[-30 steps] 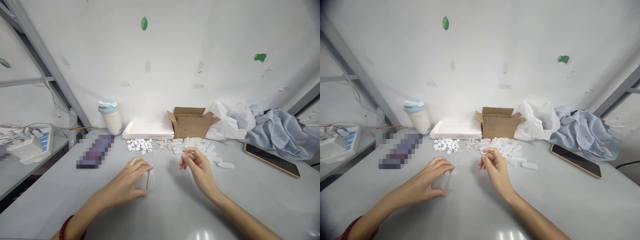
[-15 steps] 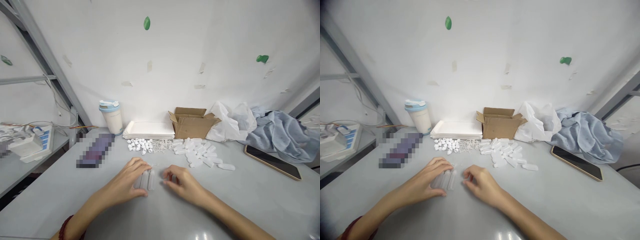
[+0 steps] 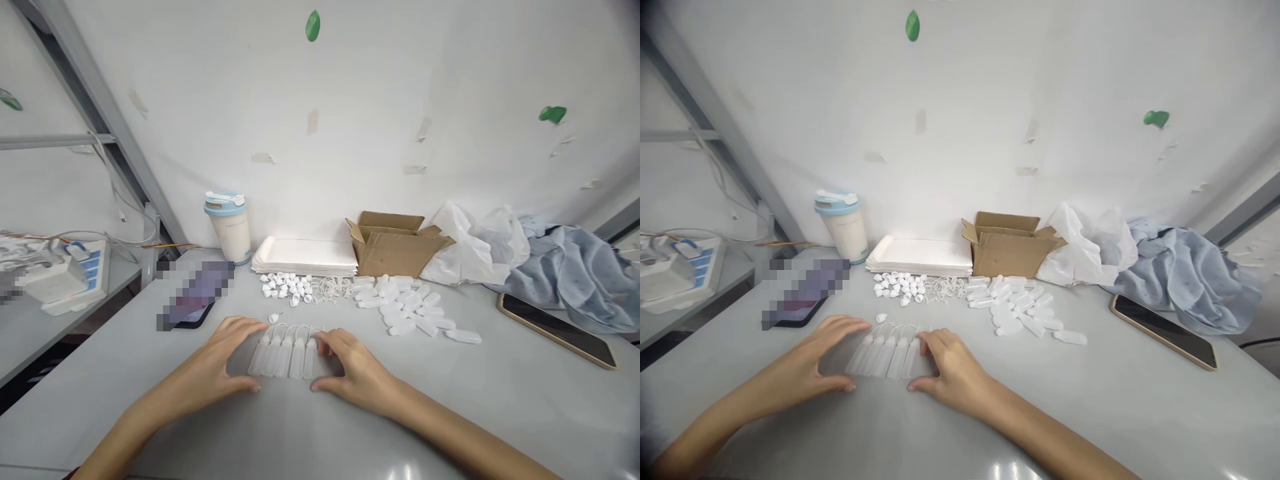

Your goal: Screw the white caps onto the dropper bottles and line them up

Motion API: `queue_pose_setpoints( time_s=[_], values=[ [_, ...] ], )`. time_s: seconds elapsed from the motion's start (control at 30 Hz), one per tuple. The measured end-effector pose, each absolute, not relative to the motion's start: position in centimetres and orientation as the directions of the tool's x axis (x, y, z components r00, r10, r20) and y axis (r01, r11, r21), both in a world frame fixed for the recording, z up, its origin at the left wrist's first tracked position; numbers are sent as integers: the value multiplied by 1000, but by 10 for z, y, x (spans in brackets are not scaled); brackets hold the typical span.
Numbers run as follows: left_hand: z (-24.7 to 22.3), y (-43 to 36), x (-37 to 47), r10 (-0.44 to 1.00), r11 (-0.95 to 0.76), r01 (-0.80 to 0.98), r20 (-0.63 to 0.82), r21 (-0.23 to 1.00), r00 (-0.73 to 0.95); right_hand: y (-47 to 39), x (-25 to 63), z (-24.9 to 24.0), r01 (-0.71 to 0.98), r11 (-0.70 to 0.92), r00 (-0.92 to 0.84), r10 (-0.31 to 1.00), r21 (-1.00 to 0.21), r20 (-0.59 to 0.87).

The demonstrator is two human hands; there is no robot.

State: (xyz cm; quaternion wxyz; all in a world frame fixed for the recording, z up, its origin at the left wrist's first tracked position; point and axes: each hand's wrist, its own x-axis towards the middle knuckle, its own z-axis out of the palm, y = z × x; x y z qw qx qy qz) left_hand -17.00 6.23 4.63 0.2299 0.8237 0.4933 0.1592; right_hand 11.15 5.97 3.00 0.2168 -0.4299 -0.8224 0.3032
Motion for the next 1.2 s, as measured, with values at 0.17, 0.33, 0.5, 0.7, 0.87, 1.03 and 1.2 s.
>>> queue_pose_setpoints(
  time_s=[0.17,0.33,0.5,0.7,0.87,1.03,1.2],
  values=[
    [50,63,-165,898,-337,759,-51,558,436,60,105,29,598,426,-506,858,-679,93],
    [49,66,-165,891,-343,737,-47,583,452,60,104,29,597,430,-508,856,-677,96],
    [47,66,-165,885,-373,726,-12,578,465,60,102,29,609,435,-501,859,-664,103],
    [48,65,-160,900,-365,749,4,553,436,58,95,27,693,359,-408,910,-625,69],
    [46,65,-159,902,-369,745,20,556,431,55,88,26,736,333,-381,923,-590,46],
    [47,65,-158,899,-372,735,23,567,437,55,85,27,737,345,-396,917,-580,43],
    [46,66,-158,910,-350,749,14,562,415,55,85,31,739,351,-404,914,-575,38]
  ],
)
